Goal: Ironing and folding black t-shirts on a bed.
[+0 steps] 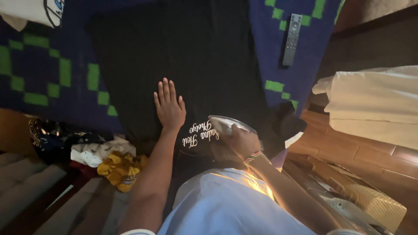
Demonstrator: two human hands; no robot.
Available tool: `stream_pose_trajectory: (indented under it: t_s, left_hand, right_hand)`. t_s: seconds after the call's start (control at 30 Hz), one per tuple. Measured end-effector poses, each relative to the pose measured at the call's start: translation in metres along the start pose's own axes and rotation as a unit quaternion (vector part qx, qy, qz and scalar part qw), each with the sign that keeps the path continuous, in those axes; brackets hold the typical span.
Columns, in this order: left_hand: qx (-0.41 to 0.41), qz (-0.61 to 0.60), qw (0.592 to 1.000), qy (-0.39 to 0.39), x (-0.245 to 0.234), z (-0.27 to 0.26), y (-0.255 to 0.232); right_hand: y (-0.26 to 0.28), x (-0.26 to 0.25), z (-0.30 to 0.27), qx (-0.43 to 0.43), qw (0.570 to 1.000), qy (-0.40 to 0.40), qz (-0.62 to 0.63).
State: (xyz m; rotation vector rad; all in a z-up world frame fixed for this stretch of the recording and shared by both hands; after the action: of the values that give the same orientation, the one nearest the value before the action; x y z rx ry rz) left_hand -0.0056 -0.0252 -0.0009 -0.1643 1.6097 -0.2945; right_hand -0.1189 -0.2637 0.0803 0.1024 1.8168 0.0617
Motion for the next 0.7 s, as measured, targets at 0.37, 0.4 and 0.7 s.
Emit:
stream_pose_trajectory:
  t_s: [0.37, 0.4, 0.7]
  left_hand:
    - [-0.028, 0.003, 1.000, 0.000, -0.009, 0.064, 0.017]
    - [-0.034, 0.002, 0.999, 0.001, -0.011, 0.070, 0.019]
    - [-0.074, 0.002, 0.997, 0.011, -0.023, 0.127, 0.029]
  right_hand:
    - [-0.032, -0.026, 0.118, 0.132, 0.991, -0.003, 0.016]
    - [-0.031, -0.030, 0.132, 0.142, 0.990, -0.014, 0.012]
    - [-0.026, -0.058, 0.263, 0.155, 0.986, -0.058, -0.016]
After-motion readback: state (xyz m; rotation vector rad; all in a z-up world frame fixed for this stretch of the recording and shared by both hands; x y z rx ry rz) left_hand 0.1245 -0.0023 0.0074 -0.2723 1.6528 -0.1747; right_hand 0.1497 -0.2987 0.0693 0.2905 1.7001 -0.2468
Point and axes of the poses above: each hand's wrist, its own z-axis towards the middle knuckle, its own x-axis out of the palm, y = z × x, the point moved 8 cm from there along z, towards the middle knuckle, and after that the axes turned 10 degrees about -z, right-handed, at the moved point
